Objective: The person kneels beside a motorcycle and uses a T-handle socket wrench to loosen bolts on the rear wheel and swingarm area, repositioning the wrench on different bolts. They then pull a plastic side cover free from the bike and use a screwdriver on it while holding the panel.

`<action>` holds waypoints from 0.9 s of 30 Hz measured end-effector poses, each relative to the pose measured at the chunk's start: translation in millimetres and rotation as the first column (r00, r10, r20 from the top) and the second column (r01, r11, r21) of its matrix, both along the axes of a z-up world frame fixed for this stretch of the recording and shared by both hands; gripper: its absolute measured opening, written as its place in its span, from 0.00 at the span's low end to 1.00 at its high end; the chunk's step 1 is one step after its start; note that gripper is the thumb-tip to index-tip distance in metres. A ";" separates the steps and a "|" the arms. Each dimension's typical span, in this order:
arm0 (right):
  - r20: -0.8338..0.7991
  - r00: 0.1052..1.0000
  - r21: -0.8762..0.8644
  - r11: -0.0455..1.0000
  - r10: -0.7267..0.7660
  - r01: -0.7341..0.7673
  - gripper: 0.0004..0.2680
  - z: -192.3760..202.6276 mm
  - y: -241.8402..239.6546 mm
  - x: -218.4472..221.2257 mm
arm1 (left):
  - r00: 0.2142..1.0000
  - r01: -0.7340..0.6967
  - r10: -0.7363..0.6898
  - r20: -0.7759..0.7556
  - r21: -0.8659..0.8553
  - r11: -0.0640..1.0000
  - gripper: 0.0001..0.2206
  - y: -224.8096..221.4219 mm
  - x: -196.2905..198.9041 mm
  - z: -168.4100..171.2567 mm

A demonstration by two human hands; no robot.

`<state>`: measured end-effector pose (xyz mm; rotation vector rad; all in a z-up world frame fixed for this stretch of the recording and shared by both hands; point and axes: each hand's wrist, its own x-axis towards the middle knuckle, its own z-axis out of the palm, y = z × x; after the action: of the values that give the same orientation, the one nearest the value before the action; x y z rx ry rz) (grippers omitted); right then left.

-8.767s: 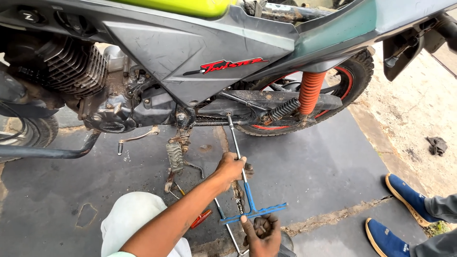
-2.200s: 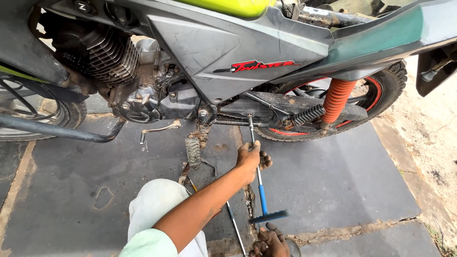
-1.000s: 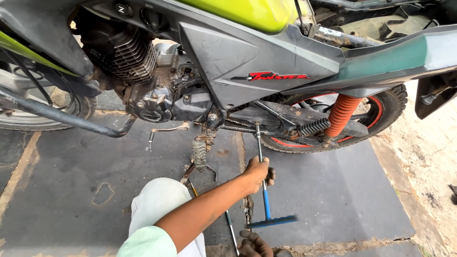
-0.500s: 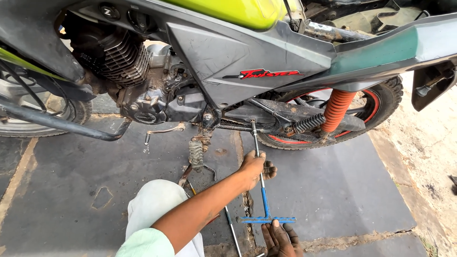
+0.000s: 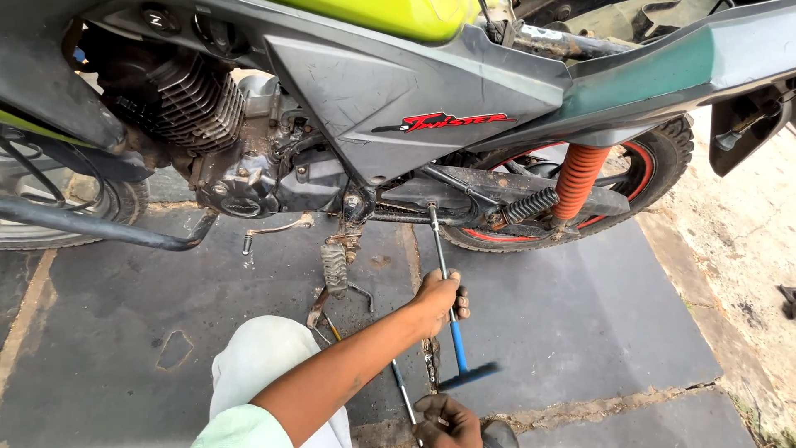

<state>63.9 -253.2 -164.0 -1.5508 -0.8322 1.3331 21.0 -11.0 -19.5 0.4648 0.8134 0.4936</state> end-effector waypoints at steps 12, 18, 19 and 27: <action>-0.243 0.477 -0.544 0.526 -0.844 0.654 0.11 132.5 36.2 -10.5 | 0.998 -0.065 0.065 -0.021 0.003 0.998 0.05 9.6 1.0 -0.7; -0.008 0.563 0.018 0.563 -0.826 0.826 0.17 111.8 26.2 -30.3 | 0.998 -0.061 0.062 0.009 -0.011 0.998 0.08 11.0 0.7 1.9; -0.006 0.561 0.018 0.561 -0.828 0.828 0.17 104.6 19.6 -33.2 | 0.998 -0.059 0.059 0.010 -0.013 0.998 0.08 11.4 1.8 -0.7; -0.102 0.795 0.011 0.799 -0.598 0.602 0.11 60.3 8.7 -27.4 | 0.998 -0.066 0.067 -0.022 0.052 0.996 0.10 19.3 11.1 -5.0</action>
<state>36.5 -244.6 -103.7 -1.5270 -0.2538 0.8955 32.1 8.4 -24.5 0.4926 0.8422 0.5726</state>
